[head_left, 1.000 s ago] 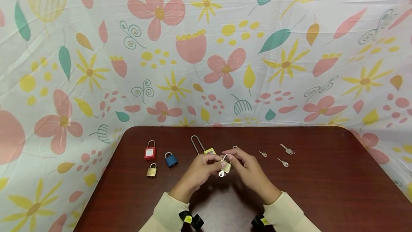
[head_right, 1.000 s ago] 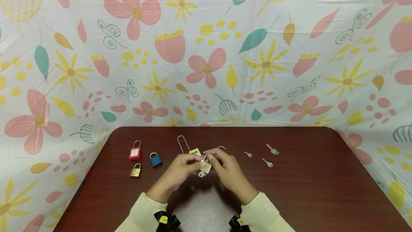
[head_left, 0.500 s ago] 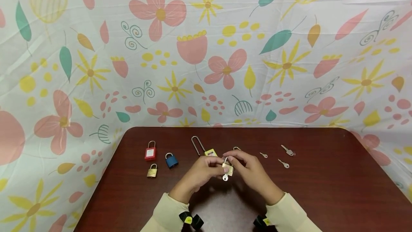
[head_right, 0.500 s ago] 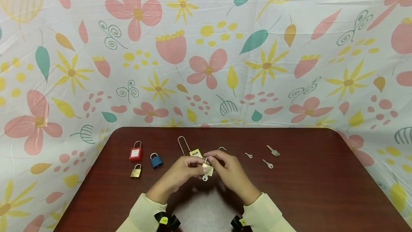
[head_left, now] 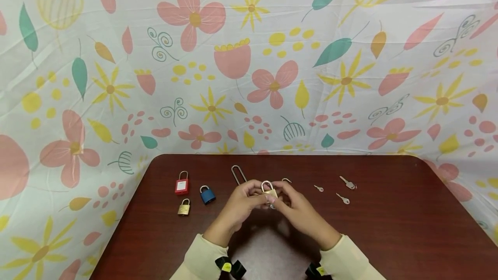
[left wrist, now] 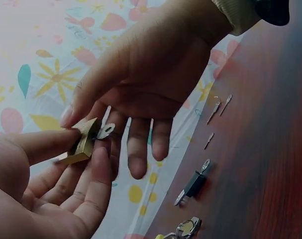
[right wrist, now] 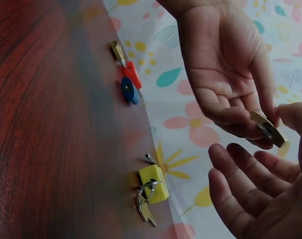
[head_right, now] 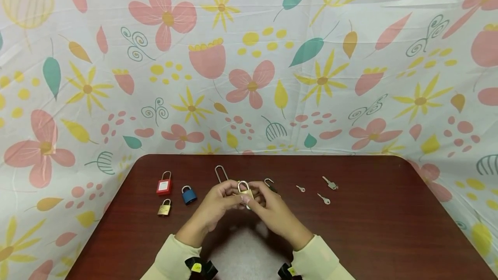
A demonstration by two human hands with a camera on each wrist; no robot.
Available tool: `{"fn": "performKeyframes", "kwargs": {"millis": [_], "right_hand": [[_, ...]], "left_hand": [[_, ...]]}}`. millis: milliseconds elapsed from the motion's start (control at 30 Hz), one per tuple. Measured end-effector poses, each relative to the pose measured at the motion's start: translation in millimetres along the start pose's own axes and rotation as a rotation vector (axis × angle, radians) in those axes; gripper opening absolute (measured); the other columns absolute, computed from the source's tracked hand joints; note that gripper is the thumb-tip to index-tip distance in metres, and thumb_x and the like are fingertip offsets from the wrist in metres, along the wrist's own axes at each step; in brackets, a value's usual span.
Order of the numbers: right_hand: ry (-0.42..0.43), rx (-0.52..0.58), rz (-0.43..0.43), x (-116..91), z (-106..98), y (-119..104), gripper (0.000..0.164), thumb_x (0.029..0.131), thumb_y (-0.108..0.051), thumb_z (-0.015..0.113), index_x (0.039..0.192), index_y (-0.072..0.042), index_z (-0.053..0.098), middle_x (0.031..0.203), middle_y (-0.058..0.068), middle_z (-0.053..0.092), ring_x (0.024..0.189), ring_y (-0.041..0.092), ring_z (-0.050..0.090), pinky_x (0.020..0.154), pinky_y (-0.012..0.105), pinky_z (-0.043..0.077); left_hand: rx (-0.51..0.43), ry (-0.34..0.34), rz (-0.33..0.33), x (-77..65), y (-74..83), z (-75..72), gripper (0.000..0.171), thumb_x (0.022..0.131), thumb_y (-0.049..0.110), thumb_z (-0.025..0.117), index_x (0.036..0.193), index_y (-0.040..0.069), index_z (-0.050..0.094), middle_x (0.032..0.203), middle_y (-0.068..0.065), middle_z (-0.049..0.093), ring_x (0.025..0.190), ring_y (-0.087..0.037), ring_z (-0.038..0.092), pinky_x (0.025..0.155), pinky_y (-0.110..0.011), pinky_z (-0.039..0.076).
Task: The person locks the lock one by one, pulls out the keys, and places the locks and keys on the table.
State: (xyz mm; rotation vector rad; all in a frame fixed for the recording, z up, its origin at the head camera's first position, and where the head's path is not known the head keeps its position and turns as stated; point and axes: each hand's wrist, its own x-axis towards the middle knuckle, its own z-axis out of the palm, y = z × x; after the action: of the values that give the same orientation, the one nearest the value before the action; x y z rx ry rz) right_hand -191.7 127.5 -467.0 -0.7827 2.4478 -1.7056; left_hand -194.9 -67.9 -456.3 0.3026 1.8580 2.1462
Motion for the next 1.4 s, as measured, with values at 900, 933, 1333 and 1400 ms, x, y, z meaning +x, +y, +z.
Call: {"fn": "performKeyframes", "kwargs": {"millis": [900,933,1333,1400], "right_hand": [[-0.092,0.250,-0.086,0.1,-0.2,1.8,0.025,0.106,-0.008,0.049,0.094,0.005,0.065,0.092,0.027,0.065,0.083,0.013,0.073,0.077,0.037,0.061],[-0.097,0.260,-0.084,0.0,-0.4,1.9,0.025,0.106,-0.008,0.048,0.094,0.006,0.065,0.092,0.027,0.065,0.084,0.013,0.073,0.078,0.038,0.061],[-0.134,0.317,-0.112,0.1,-2.1,4.4,0.025,0.107,-0.005,0.044,0.099,0.013,0.061,0.094,0.035,0.063,0.090,0.017,0.075,0.083,0.037,0.061],[-0.137,0.320,-0.121,0.0,-2.6,5.1,0.025,0.107,-0.004,0.044,0.099,0.013,0.061,0.095,0.035,0.063,0.092,0.020,0.075,0.084,0.039,0.061]], "left_hand": [[-0.149,0.091,0.019,0.8,1.1,2.3,0.021,0.092,0.004,0.072,0.106,0.000,0.057,0.090,-0.003,0.060,0.072,-0.011,0.071,0.074,-0.027,0.062],[-0.152,0.090,0.017,0.9,1.2,2.5,0.021,0.092,0.004,0.071,0.107,0.000,0.057,0.090,-0.003,0.060,0.072,-0.011,0.071,0.074,-0.028,0.062],[-0.158,0.109,0.006,0.8,2.5,4.6,0.022,0.090,0.003,0.073,0.106,0.000,0.057,0.091,0.000,0.061,0.078,-0.010,0.071,0.075,-0.029,0.062],[-0.159,0.111,0.005,1.0,2.4,4.9,0.022,0.090,0.003,0.072,0.106,0.000,0.057,0.091,0.000,0.061,0.079,-0.010,0.071,0.075,-0.029,0.062]]}}
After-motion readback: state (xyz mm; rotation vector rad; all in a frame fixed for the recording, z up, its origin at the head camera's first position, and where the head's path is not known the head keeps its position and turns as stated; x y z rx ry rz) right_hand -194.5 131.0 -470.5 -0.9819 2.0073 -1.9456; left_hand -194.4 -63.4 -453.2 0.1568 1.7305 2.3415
